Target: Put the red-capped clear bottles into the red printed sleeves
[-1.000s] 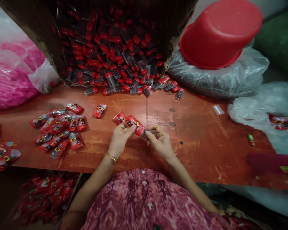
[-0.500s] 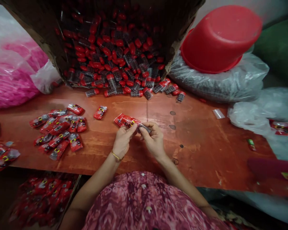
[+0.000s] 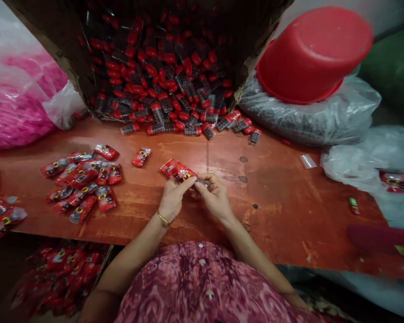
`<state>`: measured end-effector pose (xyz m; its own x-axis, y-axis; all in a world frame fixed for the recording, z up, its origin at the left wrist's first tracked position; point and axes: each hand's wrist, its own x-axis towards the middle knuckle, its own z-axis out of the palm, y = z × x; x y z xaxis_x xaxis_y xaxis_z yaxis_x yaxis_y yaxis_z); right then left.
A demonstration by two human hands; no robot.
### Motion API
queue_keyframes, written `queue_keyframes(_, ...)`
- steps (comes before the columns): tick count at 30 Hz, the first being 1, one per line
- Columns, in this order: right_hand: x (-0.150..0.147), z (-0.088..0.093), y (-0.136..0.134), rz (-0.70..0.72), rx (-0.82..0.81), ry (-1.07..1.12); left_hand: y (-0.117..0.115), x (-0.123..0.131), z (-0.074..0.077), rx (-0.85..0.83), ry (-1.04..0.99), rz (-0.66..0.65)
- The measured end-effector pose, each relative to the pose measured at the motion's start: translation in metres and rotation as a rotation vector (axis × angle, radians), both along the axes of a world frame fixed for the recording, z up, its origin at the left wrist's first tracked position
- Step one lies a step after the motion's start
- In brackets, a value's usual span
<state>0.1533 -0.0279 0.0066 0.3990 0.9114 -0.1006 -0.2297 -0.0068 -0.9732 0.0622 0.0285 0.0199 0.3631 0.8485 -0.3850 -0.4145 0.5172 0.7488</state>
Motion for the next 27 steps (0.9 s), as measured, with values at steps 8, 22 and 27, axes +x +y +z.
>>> queue_keyframes(8, 0.009, -0.001, 0.004, 0.015, -0.02, 0.062, -0.003, -0.001, -0.004, -0.059, -0.09, -0.046)
queue_keyframes(22, 0.052, 0.007, 0.091, 0.16, 0.022, -1.028, 0.056, -0.066, 0.007, -0.307, -0.218, 0.669)
queue_keyframes(27, 0.073, 0.035, 0.188, 0.037, -0.02, -1.505, 0.065, -0.076, 0.001, -0.089, -0.106, 0.744)
